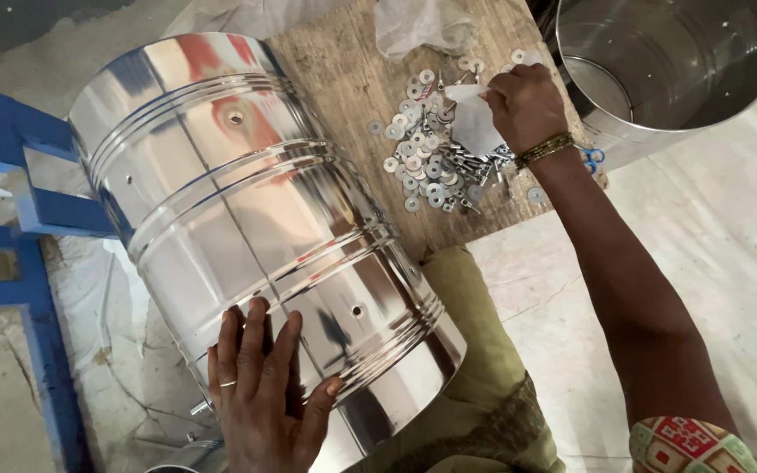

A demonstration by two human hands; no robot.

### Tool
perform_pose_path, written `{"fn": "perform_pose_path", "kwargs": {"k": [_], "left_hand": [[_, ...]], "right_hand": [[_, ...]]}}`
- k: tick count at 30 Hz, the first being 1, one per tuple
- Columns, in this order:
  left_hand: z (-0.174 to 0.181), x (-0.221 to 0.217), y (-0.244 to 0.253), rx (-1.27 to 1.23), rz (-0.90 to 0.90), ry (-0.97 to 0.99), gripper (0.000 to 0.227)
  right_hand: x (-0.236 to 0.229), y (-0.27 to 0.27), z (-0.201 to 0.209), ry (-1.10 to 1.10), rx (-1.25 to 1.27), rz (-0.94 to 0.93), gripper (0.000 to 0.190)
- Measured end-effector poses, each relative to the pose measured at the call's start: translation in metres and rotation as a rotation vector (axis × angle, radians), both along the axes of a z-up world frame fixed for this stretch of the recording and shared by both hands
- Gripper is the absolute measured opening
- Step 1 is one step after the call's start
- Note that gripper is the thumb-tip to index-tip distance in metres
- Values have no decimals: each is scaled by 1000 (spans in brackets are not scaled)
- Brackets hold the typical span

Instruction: The person sits on the floor and assembles a large cylindrical metal container by inserting bolts and washers into pre-drilled holes along its side. They repeatedly pick fasteners from a pile on a wooden board and secure them into the container.

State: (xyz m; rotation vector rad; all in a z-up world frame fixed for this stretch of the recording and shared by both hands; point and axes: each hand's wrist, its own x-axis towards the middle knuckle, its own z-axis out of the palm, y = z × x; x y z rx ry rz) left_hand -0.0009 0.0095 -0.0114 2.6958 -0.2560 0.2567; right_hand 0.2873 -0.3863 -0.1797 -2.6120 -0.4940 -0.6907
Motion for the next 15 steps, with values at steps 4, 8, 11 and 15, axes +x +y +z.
{"fn": "perform_pose_path", "kwargs": {"k": [4, 8, 11, 15], "left_hand": [[3, 0, -2, -13, -2, -18, 68], [8, 0, -7, -13, 19, -3, 66], [12, 3, -9, 13, 5, 0, 65], [16, 5, -11, -41, -33, -47, 64]], "right_hand": [[-2, 0, 9, -8, 72, 16, 15], [-8, -8, 19, -1, 185, 2, 13], [-8, -19, 20, -49, 199, 4, 13], [-18, -38, 14, -58, 298, -50, 11]]}}
